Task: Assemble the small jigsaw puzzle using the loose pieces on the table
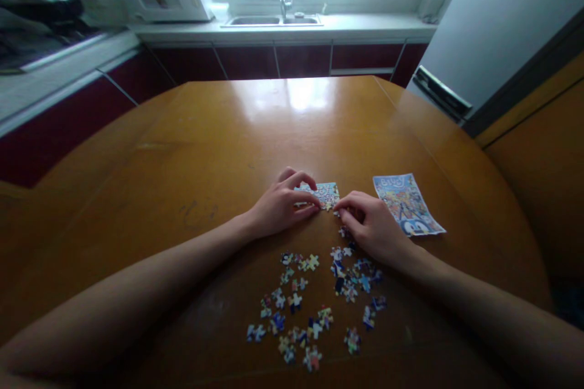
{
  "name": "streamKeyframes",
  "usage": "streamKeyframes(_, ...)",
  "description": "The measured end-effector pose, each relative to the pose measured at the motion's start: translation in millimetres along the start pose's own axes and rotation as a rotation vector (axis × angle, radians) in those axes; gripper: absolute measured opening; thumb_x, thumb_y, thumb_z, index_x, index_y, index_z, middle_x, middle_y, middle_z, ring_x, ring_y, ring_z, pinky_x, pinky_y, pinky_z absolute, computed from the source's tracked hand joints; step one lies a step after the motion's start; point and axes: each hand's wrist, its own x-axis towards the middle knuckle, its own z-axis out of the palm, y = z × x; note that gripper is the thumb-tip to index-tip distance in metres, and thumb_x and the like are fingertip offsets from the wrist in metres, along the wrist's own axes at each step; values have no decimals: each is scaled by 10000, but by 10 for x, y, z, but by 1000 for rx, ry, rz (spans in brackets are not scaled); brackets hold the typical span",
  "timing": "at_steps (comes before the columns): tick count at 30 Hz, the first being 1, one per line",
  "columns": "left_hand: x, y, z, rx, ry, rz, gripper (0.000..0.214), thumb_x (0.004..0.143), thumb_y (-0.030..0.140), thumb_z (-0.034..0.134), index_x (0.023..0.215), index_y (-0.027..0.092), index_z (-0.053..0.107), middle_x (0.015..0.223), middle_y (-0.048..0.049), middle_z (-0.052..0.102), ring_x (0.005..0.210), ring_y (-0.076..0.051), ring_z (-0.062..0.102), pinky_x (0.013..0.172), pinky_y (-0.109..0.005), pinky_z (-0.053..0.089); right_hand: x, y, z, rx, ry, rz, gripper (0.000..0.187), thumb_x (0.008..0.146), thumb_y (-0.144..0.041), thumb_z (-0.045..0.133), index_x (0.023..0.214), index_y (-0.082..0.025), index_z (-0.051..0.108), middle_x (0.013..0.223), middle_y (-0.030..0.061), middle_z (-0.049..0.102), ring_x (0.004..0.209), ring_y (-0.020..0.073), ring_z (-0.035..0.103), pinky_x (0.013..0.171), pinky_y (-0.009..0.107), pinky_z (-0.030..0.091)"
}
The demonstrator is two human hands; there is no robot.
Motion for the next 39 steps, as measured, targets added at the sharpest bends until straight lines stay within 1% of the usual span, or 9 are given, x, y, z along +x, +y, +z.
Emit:
streamKeyframes(10, 4, 17, 2, 0, -10, -2, 86, 897, 309, 680, 897, 294, 765, 1095, -35, 631, 1033, -209, 498, 936, -379, 450, -2, 18, 10, -8, -4, -6, 149, 877, -139, 568, 889, -195, 705, 832, 36, 654, 778, 170, 582, 722, 339, 460)
streamKeyframes(14, 28, 60, -39, -40, 21, -27, 142, 913, 202, 608, 953, 250, 735, 1037, -43, 641, 984, -198, 511, 907, -365, 452, 3, 19, 2, -12, 9, -25, 149, 886, -150, 560, 911, -201, 699, 838, 38, 650, 789, 179, 585, 741, 353, 478)
streamKeyframes(16, 33, 72, -60, -65, 51, -58, 199, 886, 121, 561, 922, 229, 724, 995, -43, 639, 966, -198, 511, 892, -366, 454, 14, 30, 0, -34, 25, -58, 171, 888, -146, 554, 945, -210, 702, 893, 51, 653, 870, 201, 593, 807, 382, 491)
streamKeyframes(19, 24, 59, -67, -68, 72, -74, 275, 831, 47, 527, 839, 231, 731, 974, -35, 634, 945, -198, 502, 860, -364, 456, 27, 47, 6, -128, 34, -138, 255, 886, -130, 542, 1031, -247, 715, 1060, 79, 648, 1060, 254, 564, 930, 460, 476)
streamKeyframes(22, 8, 25, -48, -51, 79, -64, 326, 810, 14, 528, 820, 249, 753, 984, -31, 636, 933, -194, 496, 838, -354, 455, 27, 51, 23, -254, 6, -180, 310, 902, -149, 535, 1109, -289, 719, 1203, 96, 610, 1183, 302, 508, 970, 523, 460)
streamKeyframes(25, 4, 5, -31, -40, 81, -49, 313, 816, 26, 557, 809, 260, 764, 990, -34, 639, 936, -198, 494, 842, -356, 454, 17, 48, 43, -331, -20, -195, 287, 933, -200, 538, 1132, -307, 716, 1297, 98, 564, 1252, 326, 459, 998, 550, 443)
streamKeyframes(28, 10, 6, -30, -34, 81, -29, 283, 827, 54, 589, 811, 269, 771, 998, -37, 641, 935, -201, 493, 843, -360, 455, 6, 54, 62, -367, -39, -202, 268, 953, -230, 528, 1146, -299, 701, 1353, 96, 525, 1290, 322, 427, 1028, 545, 424)
streamKeyframes(35, 5, 10, -31, -35, 44, -11, 286, 843, 67, 597, 824, 286, 781, 1025, -36, 646, 944, -204, 483, 852, -363, 461, 0, 72, 78, -402, -81, -201, 269, 973, -265, 514, 1180, -296, 684, 1394, 102, 490, 1324, 316, 390, 1070, 550, 385)
streamKeyframes(39, 3, -4, -20, -30, 26, -32, 288, 848, 67, 598, 816, 291, 777, 1042, -31, 644, 960, -207, 480, 873, -371, 460, 5, 70, 69, -410, -85, -210, 275, 964, -268, 529, 1188, -306, 683, 1390, 102, 497, 1314, 324, 400, 1061, 557, 394)
